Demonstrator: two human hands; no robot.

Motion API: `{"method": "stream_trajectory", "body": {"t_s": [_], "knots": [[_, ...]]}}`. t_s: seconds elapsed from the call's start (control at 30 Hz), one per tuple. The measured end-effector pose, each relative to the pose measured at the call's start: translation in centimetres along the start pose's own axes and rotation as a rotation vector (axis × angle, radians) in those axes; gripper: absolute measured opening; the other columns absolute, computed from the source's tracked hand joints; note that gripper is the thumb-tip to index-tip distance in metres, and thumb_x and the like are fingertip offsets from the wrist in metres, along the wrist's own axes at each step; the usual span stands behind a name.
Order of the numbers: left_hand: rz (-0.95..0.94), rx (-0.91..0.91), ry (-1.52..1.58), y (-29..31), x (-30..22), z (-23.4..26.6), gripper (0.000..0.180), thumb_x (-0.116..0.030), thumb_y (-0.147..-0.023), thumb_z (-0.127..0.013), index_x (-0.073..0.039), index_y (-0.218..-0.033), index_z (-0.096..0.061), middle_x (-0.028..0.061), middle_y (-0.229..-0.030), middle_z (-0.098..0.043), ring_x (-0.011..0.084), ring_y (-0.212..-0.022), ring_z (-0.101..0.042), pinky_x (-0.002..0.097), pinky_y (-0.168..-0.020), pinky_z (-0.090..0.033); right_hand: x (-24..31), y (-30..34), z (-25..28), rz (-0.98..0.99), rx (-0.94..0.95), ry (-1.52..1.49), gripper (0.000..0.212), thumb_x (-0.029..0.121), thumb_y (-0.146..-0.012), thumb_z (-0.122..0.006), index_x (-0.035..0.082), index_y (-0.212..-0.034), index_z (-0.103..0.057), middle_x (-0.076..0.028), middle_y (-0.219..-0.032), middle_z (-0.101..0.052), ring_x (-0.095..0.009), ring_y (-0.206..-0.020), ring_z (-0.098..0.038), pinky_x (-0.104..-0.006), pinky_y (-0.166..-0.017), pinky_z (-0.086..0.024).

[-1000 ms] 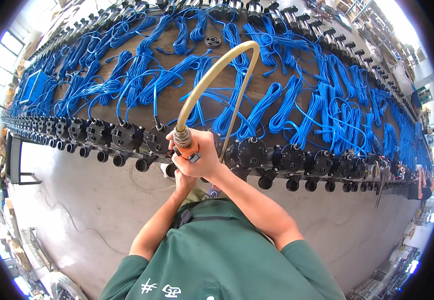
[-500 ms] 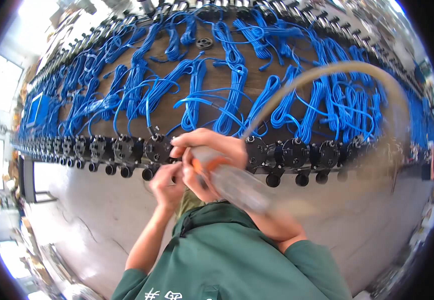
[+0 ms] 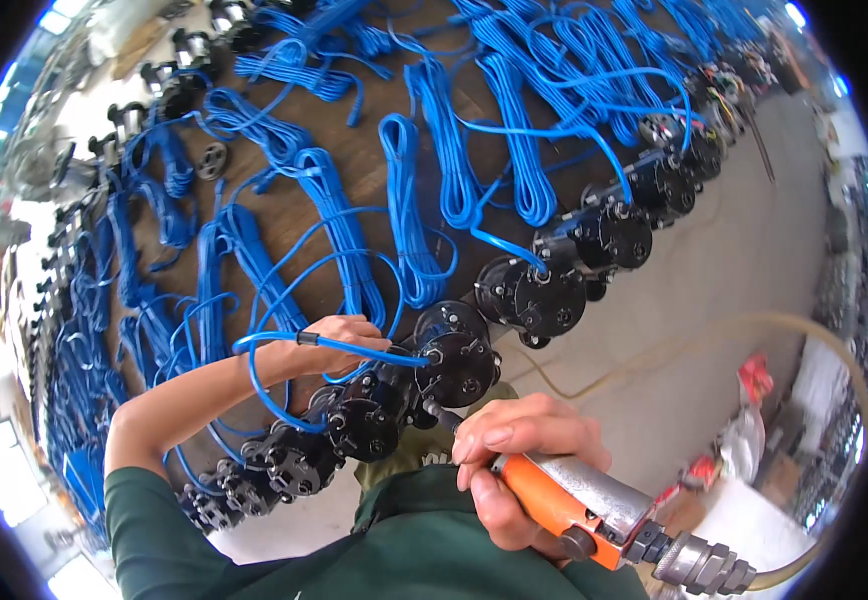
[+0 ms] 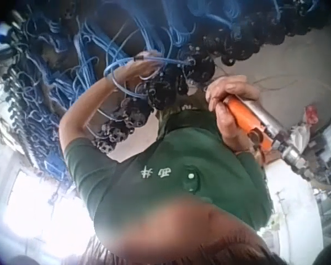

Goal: The person is using a pneumatic screwdriver to fasten components onto a long row of black submersible pump housings arranged on a table, handling each unit one by one.

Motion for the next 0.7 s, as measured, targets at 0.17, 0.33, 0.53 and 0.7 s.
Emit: {"method": "stream_trajectory", "body": {"t_s": [0.17, 0.33, 0.53, 0.7], "knots": [[-0.246, -0.013, 0.119, -2.9, 0.1, 1.6, 0.023, -0.025, -0.077, -0.068, -0.005, -0.089, -0.071, 0.0087, -0.086, -0.054, 0.0271, -0.085, -0.053, 0.0382, -0.074, -0.048, -1.7, 1.3, -2.0, -0.020, -0.159, 0.110, 0.040, -0.009, -0.079, -0.062, 0.000, -0.118, -0.053, -0.017, -0.095, -0.061, -0.019, -0.066, -0.063, -0.0294, -0.061, -0.057], [-0.330, -0.065, 0.216, -2.0, 0.9, 0.9, 0.019, -0.025, -0.080, -0.064, -0.006, -0.080, -0.064, 0.0089, -0.084, -0.050, 0.0283, -0.084, -0.051, 0.0405, -0.073, -0.047, -2.8, 0.4, -5.8, -0.042, -0.125, 0.143, 0.039, -0.009, -0.079, -0.063, -0.002, -0.116, -0.055, -0.017, -0.094, -0.062, -0.020, -0.071, -0.065, -0.0282, -0.060, -0.057], [-0.335, -0.130, 0.240, -1.4, 1.1, 0.8, 0.018, -0.012, -0.075, -0.066, 0.000, -0.070, -0.053, 0.0123, -0.084, -0.050, 0.0308, -0.085, -0.051, 0.0420, -0.075, -0.048, -6.9, 0.4, -8.5, -0.087, 0.089, 0.289, 0.032, -0.002, -0.085, -0.060, 0.000, -0.115, -0.050, -0.016, -0.099, -0.059, -0.018, -0.068, -0.060, -0.0325, -0.065, -0.056], [-0.426, -0.183, 0.129, -1.3, 1.4, -0.2, 0.013, -0.012, -0.072, -0.066, -0.004, -0.071, -0.057, 0.0118, -0.082, -0.053, 0.0298, -0.082, -0.053, 0.0384, -0.074, -0.049, -9.5, 0.7, -8.6, -0.007, 0.210, 0.372, 0.022, 0.001, -0.085, -0.065, -0.001, -0.105, -0.055, -0.014, -0.088, -0.062, -0.018, -0.068, -0.062, -0.0307, -0.059, -0.056]]}}
Point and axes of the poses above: each hand's wrist, its own y-axis away from the middle knuckle, its own z-axis out of the back of the hand, x = y × z, the point moved 3 cm from there along -y, towards the middle knuckle
